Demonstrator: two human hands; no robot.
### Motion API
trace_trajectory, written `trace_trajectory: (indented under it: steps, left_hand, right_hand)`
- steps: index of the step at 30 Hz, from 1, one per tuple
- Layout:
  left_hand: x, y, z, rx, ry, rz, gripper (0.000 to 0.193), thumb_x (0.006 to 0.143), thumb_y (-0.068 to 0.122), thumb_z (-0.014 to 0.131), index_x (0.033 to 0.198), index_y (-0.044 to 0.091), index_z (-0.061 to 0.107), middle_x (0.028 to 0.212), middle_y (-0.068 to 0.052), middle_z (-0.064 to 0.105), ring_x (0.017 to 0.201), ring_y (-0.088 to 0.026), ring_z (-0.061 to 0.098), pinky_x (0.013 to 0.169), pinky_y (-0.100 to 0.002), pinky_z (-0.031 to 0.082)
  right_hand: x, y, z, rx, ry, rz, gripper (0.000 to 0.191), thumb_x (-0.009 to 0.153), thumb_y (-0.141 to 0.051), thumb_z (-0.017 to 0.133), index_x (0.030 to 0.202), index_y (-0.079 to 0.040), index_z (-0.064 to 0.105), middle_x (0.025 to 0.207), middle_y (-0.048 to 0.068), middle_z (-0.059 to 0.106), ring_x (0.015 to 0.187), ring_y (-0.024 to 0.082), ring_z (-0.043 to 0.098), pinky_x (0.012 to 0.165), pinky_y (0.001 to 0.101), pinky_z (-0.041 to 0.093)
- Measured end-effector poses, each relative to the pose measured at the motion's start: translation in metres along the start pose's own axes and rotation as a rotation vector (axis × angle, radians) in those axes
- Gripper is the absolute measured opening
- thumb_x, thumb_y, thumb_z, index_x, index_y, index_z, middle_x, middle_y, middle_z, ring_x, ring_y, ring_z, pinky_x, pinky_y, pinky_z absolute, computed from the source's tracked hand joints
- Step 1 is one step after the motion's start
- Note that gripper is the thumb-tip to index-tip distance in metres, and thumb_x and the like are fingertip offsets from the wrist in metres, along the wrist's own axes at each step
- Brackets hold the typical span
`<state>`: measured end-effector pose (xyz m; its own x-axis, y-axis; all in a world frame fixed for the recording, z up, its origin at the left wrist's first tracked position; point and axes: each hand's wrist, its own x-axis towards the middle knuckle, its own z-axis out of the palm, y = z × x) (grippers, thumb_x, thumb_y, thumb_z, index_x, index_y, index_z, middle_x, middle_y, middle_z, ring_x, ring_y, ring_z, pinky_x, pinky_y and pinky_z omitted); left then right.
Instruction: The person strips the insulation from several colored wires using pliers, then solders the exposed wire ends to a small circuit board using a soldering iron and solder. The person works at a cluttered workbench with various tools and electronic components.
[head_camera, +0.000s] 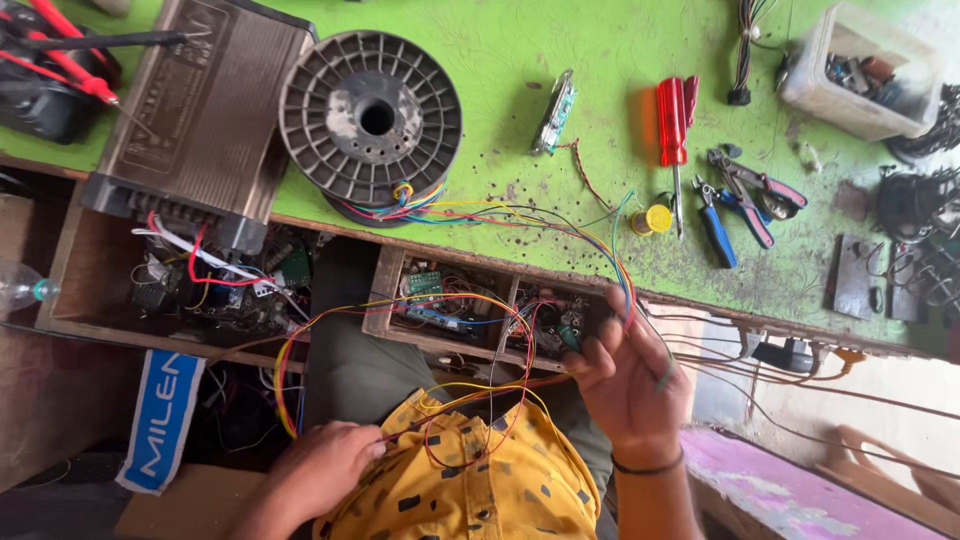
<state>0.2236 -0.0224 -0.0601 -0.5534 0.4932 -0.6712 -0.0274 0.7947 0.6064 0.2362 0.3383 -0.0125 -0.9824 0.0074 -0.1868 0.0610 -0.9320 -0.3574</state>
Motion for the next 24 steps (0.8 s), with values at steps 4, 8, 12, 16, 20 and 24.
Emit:
trace_trajectory:
  steps: [4,8,12,16,20,24]
  left_hand:
    - [0.021,-0.026,0.030,-0.053,-0.115,-0.053,0.033,0.091,0.038,0.067,0.107,0.010,0.070,0.105,-0.012,0.074,0.106,-0.032,0.068,0.089,-0.043,0.053]
    - [0.029,-0.004,-0.012,-0.048,0.074,0.126,0.053,0.085,0.036,0.073,0.130,0.010,0.062,0.118,-0.016,0.071,0.113,-0.034,0.067,0.094,-0.044,0.052]
    - [0.049,0.040,-0.039,-0.142,0.302,0.238,0.056,0.089,0.035,0.070,0.136,0.007,0.058,0.137,-0.014,0.066,0.124,-0.030,0.065,0.100,-0.037,0.052]
    - [0.098,0.106,-0.002,-0.605,0.028,0.661,0.066,0.098,0.038,0.065,0.148,0.000,0.045,0.143,-0.018,0.060,0.134,-0.025,0.059,0.108,-0.037,0.047]
    - [0.151,0.150,0.039,-1.126,-0.160,0.655,0.041,0.105,0.029,0.064,0.133,0.000,0.058,0.124,-0.009,0.065,0.117,-0.012,0.061,0.103,-0.031,0.050]
    - [0.162,0.148,0.042,-1.063,-0.029,0.772,0.023,0.111,0.021,0.061,0.108,0.000,0.067,0.101,-0.004,0.071,0.097,-0.008,0.064,0.091,-0.028,0.054]
  right_hand:
    - [-0.020,-0.004,-0.026,-0.135,0.077,-0.032,0.037,0.114,-0.019,0.050,0.142,0.005,0.052,0.104,0.016,0.070,0.082,0.022,0.062,0.081,0.0378,0.049]
    - [-0.019,0.001,-0.038,-0.301,0.211,-0.017,0.041,0.108,-0.021,0.051,0.139,0.007,0.052,0.106,0.018,0.069,0.090,0.027,0.067,0.089,0.0437,0.054]
    - [-0.020,0.010,-0.032,-0.342,0.280,-0.031,0.039,0.100,-0.015,0.051,0.134,0.006,0.053,0.116,0.023,0.069,0.103,0.033,0.069,0.095,0.0471,0.054]
    - [-0.027,0.018,-0.030,-0.522,0.287,-0.039,0.033,0.099,-0.008,0.048,0.129,0.005,0.054,0.118,0.023,0.069,0.107,0.032,0.070,0.094,0.0472,0.055]
    - [-0.038,0.019,-0.036,-1.217,0.320,-0.175,0.032,0.097,0.000,0.045,0.126,0.005,0.059,0.111,0.018,0.072,0.103,0.024,0.071,0.089,0.0373,0.058]
    - [-0.040,0.014,-0.023,-1.182,0.364,-0.161,0.022,0.108,-0.005,0.047,0.122,0.004,0.061,0.105,0.015,0.072,0.093,0.021,0.068,0.083,0.0318,0.055]
